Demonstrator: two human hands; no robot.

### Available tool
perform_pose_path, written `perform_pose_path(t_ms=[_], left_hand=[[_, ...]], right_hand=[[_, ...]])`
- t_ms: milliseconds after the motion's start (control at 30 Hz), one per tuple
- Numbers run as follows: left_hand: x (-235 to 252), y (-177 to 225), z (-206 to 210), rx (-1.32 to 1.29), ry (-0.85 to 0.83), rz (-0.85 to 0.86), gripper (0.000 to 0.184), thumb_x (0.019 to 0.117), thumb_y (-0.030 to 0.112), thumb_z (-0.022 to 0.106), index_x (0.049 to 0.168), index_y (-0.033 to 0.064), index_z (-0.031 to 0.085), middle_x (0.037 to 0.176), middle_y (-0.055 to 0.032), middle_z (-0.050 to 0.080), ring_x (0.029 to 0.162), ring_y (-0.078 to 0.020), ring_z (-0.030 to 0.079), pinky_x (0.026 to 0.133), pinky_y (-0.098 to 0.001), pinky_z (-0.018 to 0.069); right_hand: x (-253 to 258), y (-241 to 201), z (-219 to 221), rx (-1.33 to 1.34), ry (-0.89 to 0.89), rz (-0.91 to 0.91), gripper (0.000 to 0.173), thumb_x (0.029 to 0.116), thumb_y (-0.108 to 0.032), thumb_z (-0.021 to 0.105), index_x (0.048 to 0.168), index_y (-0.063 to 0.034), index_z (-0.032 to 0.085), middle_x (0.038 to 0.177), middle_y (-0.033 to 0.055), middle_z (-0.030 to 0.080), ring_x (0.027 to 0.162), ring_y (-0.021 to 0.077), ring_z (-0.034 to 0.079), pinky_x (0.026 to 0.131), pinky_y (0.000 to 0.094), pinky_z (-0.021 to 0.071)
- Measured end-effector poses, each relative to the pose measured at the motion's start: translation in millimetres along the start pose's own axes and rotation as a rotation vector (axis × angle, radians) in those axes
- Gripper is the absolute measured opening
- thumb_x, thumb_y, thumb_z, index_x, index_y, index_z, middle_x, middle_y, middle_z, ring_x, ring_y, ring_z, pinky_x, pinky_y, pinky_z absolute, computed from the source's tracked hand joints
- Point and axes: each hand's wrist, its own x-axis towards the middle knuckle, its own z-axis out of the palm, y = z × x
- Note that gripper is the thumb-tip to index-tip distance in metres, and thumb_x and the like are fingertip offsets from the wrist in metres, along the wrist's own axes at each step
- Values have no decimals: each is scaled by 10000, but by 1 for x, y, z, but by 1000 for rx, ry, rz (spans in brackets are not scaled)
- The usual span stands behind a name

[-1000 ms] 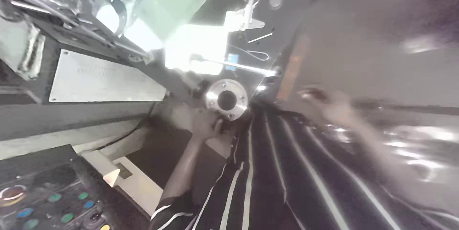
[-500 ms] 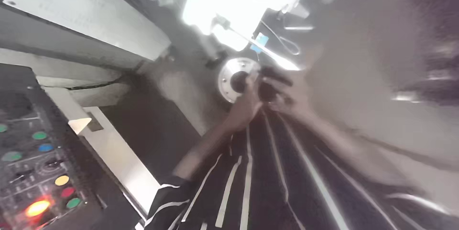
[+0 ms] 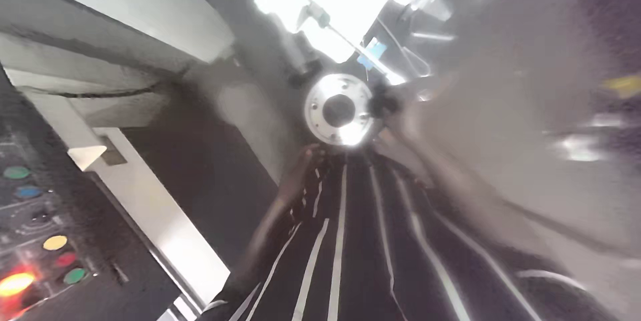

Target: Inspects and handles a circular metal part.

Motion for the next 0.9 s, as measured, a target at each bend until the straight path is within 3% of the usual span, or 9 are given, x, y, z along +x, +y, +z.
perform_pose_path(t_ms=[100, 167, 300, 400, 500, 633, 733, 800, 900], left_hand=[[-1, 1, 6, -49, 0, -5, 432, 1120, 265, 344, 1434, 29, 524, 1323, -117, 663, 1179, -213, 663, 1040, -400, 537], [3, -6, 11, -52, 12, -21, 414, 1118, 246, 361, 1396, 8, 555, 1248, -129, 692, 1129, -219, 682, 1015, -410, 557], [6, -21, 19, 90, 10, -125, 397, 1113, 317, 393, 1299, 70, 642, 1078, -60, 720, 851, -133, 673, 731, -322, 582], [2, -31, 26, 44, -23, -185, 405, 1110, 347, 403, 1331, 94, 628, 1128, -53, 718, 876, -138, 682, 759, -336, 591], [5, -40, 34, -13, -34, -168, 392, 1108, 330, 407, 1354, 99, 606, 1104, -60, 722, 840, -141, 667, 714, -325, 566], [3, -52, 44, -82, -54, -137, 403, 1097, 324, 451, 1408, 86, 548, 1231, -92, 683, 1063, -197, 681, 906, -407, 588], [-1, -37, 52, -95, 35, -202, 444, 1085, 327, 480, 1468, 101, 475, 1285, -108, 642, 1108, -184, 652, 947, -423, 562], [-8, -29, 58, -137, 154, -209, 482, 1087, 326, 476, 1527, 143, 408, 1292, -109, 645, 1081, -184, 667, 916, -416, 576], [-16, -24, 58, -178, 272, -111, 513, 1081, 283, 482, 1561, 170, 341, 1246, -80, 659, 993, -139, 681, 841, -365, 602]], right_hand=[[6, 4, 8, -28, -60, -46, 321, 920, -163, 684, 1239, -125, 682, 1264, 151, 671, 1101, 344, 676, 922, 619, 540], [3, 8, 7, -25, -106, -65, 321, 914, -202, 709, 1222, -119, 671, 1153, 152, 701, 1035, 341, 690, 885, 624, 546], [-22, 7, 2, 168, -112, -160, 328, 861, -271, 754, 1100, -55, 687, 1119, 137, 687, 1018, 253, 681, 882, 504, 572], [-42, 3, 18, 266, -118, -163, 228, 864, -229, 771, 958, -49, 668, 926, 102, 688, 819, 192, 675, 738, 432, 582], [-49, 0, 26, 340, -173, -183, 215, 854, -238, 812, 914, -67, 696, 846, 36, 699, 762, 107, 669, 723, 351, 590], [-57, -9, 17, 449, -500, -174, 311, 873, -209, 807, 1131, -50, 737, 1072, 64, 749, 979, 111, 710, 918, 362, 590], [-56, -34, 11, 481, -773, -158, 485, 912, -165, 778, 1338, 7, 625, 1299, 147, 666, 1155, 149, 669, 1012, 318, 555], [-53, -54, 11, 377, -867, -180, 602, 943, -268, 753, 1451, -23, 543, 1402, 157, 611, 1255, 185, 624, 1073, 352, 517], [-51, -79, 28, 255, -865, -261, 742, 977, -524, 630, 1537, -72, 451, 1464, 163, 571, 1340, 278, 562, 1138, 533, 427]])
